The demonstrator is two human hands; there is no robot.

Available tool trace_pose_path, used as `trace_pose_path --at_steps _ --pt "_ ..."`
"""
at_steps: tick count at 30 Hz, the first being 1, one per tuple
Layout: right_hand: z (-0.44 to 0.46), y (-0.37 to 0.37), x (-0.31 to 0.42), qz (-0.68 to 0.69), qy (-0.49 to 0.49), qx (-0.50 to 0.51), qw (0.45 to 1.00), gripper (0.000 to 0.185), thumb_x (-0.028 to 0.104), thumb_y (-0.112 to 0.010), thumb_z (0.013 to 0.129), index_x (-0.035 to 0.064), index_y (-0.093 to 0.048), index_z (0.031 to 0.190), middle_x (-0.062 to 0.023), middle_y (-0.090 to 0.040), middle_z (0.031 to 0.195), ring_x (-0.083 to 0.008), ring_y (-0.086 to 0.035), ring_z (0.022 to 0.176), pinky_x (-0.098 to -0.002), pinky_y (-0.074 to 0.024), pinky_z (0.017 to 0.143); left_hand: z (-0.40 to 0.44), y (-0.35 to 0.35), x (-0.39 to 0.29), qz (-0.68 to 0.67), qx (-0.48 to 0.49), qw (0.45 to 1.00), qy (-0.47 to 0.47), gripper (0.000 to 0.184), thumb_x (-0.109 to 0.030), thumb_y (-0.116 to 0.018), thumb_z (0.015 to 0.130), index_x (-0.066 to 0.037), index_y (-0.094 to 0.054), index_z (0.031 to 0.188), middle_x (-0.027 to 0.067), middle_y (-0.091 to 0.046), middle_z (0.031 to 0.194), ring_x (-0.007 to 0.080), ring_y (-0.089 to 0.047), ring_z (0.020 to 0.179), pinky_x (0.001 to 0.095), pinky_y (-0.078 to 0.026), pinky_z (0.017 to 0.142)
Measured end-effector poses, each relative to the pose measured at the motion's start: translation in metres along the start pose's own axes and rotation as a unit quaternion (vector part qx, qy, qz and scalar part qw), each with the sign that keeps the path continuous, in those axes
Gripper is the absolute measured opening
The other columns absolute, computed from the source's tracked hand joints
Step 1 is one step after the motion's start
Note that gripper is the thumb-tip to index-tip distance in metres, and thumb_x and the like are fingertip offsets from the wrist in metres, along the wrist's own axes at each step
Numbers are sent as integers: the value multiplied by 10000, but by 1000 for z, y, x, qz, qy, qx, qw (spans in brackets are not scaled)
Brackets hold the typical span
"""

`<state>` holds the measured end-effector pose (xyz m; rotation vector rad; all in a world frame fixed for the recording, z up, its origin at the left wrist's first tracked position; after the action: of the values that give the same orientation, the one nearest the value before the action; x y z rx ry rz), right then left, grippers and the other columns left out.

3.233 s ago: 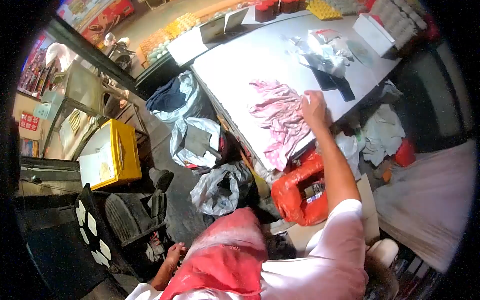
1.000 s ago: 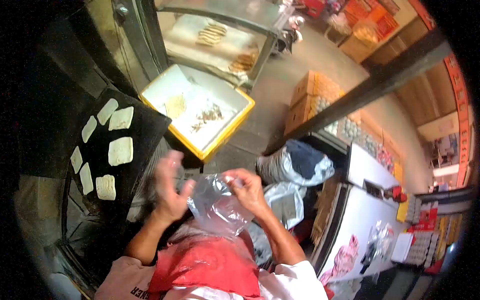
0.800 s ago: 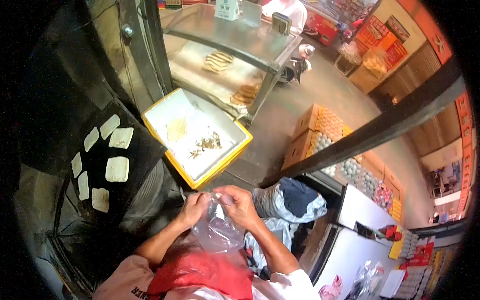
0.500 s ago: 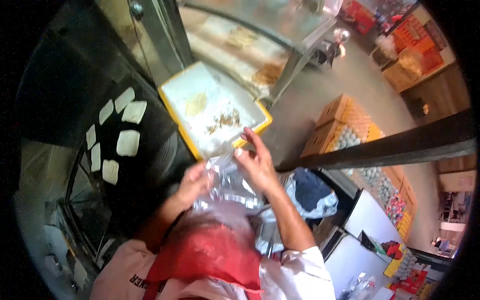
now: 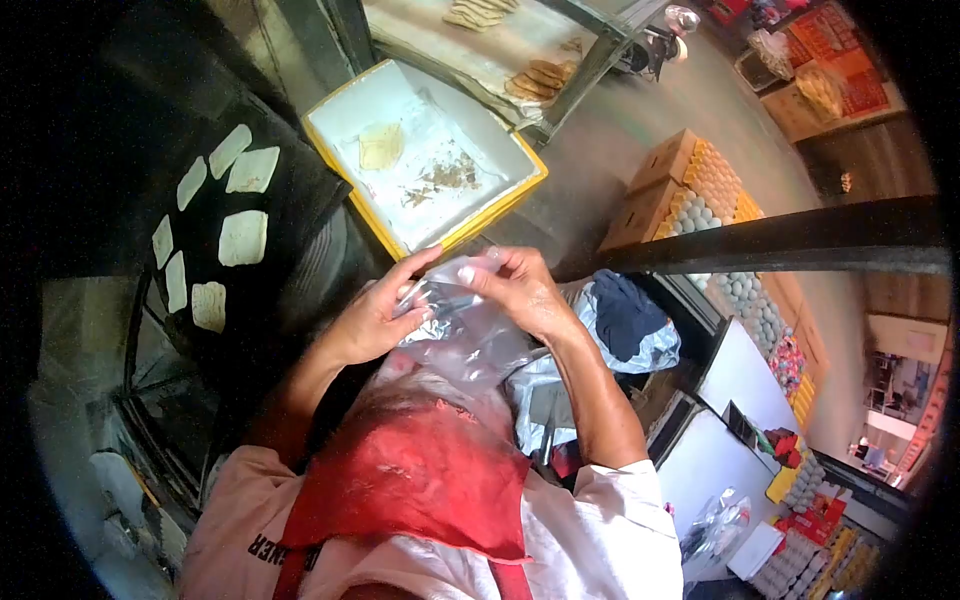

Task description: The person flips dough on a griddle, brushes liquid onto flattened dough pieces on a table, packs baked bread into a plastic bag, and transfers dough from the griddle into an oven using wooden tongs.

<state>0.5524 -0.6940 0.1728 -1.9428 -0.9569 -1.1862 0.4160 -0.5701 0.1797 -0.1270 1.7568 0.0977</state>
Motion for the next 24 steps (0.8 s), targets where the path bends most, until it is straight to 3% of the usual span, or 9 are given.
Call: trace_pose_path --at_steps 3,5,7,10,13,15,16,21,24 --pt "5 -8 -14 2 49 -65 997 151 137 -697 875 -6 -682 919 -7 -623 752 -69 -531 614 -219 -435 557 -20 13 10 98 22 994 50 691 -14 -626 850 -99 -318 1462 32 -539 768 109 -516 725 279 -475 717" --pt "3 -14 -18 42 77 -119 989 89 94 -667 883 10 -685 907 -9 -634 759 -73 -539 631 -218 -447 578 -32 20 18 206 24 974 94 551 -172 -659 835 -53 -471 1339 161 -606 773 251 -621 722 387 -477 688" --pt "1 -29 -19 11 71 -117 991 105 116 -676 884 14 -688 909 -10 -636 766 -76 -540 628 -218 -445 570 -41 22 35 189 13 980 61 432 -244 -665 841 -26 -566 1201 173 -625 796 274 -633 728 404 -482 683" --pt "0 -43 -19 -2 51 -131 990 145 163 -682 888 20 -689 910 -9 -639 768 -78 -539 613 -213 -438 554 -52 21 46 111 21 993 20 326 -244 -615 890 -12 -595 1117 176 -623 798 255 -633 722 386 -484 671" --pt "2 -58 -13 93 44 -86 991 254 248 -665 907 21 -672 1022 -25 -660 874 -87 -578 695 -228 -465 637 -55 13 50 86 59 991 80 261 -232 -547 946 -14 -611 1075 131 -634 813 181 -610 689 331 -482 638" --pt "-2 -70 -1 160 111 -73 978 401 351 -627 923 22 -623 1151 -51 -660 1019 -101 -605 852 -254 -467 765 -61 7 53 -29 65 992 105 221 -209 -500 992 -31 -628 1022 -17 -573 779 48 -498 665 230 -441 612" --pt "-3 -62 -11 45 113 -89 989 547 434 -625 902 10 -569 1243 -67 -639 1124 -118 -586 994 -276 -439 862 -62 5 54 -72 72 990 100 214 -190 -486 999 -43 -636 1040 -36 -559 790 38 -484 665 212 -429 607" --pt "-16 -60 -49 -34 12 -32 999 644 491 -693 823 1 -594 1229 -67 -655 1078 -161 -584 1005 -312 -420 934 -75 6 55 -90 117 985 92 222 -181 -488 999 -37 -632 1088 -45 -551 808 35 -483 694 199 -425 623" --pt "-24 -78 -54 -38 -35 62 997 617 516 -682 821 -25 -648 1116 -64 -670 976 -146 -589 918 -290 -441 851 -79 7 54 -64 150 982 96 238 -175 -486 993 -48 -627 1136 -36 -575 843 38 -494 716 210 -437 633"
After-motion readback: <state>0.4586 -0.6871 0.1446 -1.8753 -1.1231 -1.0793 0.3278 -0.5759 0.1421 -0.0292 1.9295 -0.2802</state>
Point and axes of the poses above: each hand's wrist, its own z-axis towards the middle knuckle, its own y-axis out of the back of the hand, x = y × z, the point moved 5 cm from there along z, towards the middle knuckle
